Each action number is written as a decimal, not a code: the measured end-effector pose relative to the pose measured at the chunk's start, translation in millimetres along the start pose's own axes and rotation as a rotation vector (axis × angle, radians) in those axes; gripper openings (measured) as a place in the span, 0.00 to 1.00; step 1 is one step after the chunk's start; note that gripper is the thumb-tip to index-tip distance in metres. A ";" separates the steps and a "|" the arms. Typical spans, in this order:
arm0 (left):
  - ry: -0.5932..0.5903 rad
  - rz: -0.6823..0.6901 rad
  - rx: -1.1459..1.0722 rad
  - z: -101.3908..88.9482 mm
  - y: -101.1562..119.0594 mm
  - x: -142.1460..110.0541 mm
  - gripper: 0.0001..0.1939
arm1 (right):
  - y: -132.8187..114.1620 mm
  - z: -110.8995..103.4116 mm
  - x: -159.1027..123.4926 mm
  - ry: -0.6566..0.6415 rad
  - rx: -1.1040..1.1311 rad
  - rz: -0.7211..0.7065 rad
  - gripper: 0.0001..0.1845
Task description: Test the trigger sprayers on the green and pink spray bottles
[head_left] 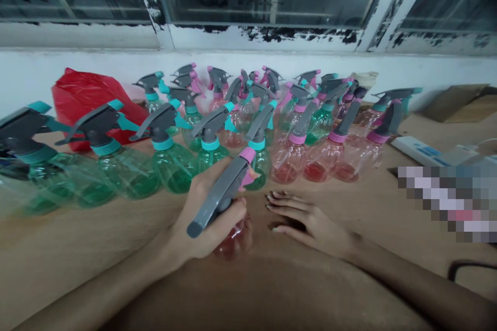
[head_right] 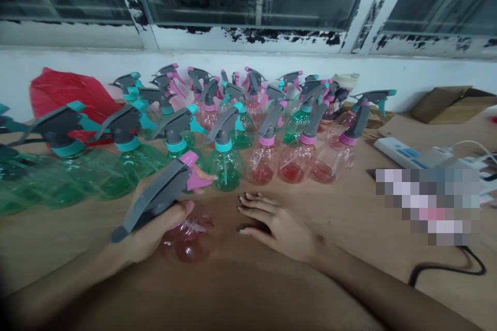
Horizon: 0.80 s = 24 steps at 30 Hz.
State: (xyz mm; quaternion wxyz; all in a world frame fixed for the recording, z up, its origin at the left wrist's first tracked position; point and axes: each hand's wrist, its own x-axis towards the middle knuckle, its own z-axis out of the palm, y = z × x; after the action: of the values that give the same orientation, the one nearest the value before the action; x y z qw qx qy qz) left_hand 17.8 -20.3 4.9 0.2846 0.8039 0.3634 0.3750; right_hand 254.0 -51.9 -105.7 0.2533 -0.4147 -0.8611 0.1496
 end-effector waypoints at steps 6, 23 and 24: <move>0.010 0.023 0.011 3.0 0.5 -0.8 0.06 | 0.9 -0.4 -0.1 -0.010 0.022 -0.002 0.24; 0.091 0.075 0.156 7.2 -3.4 -3.5 0.05 | 0.1 -1.8 -0.3 -0.026 0.034 0.008 0.23; 0.093 0.095 0.145 7.3 -2.4 -2.7 0.05 | 0.0 -1.9 -0.5 -0.023 0.034 0.008 0.23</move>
State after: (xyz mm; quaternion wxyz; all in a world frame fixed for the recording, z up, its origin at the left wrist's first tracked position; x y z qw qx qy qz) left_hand 21.5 -22.4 -2.0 0.1906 0.8205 0.3637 0.3977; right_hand 255.3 -52.2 -104.2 0.2498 -0.4121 -0.8595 0.1700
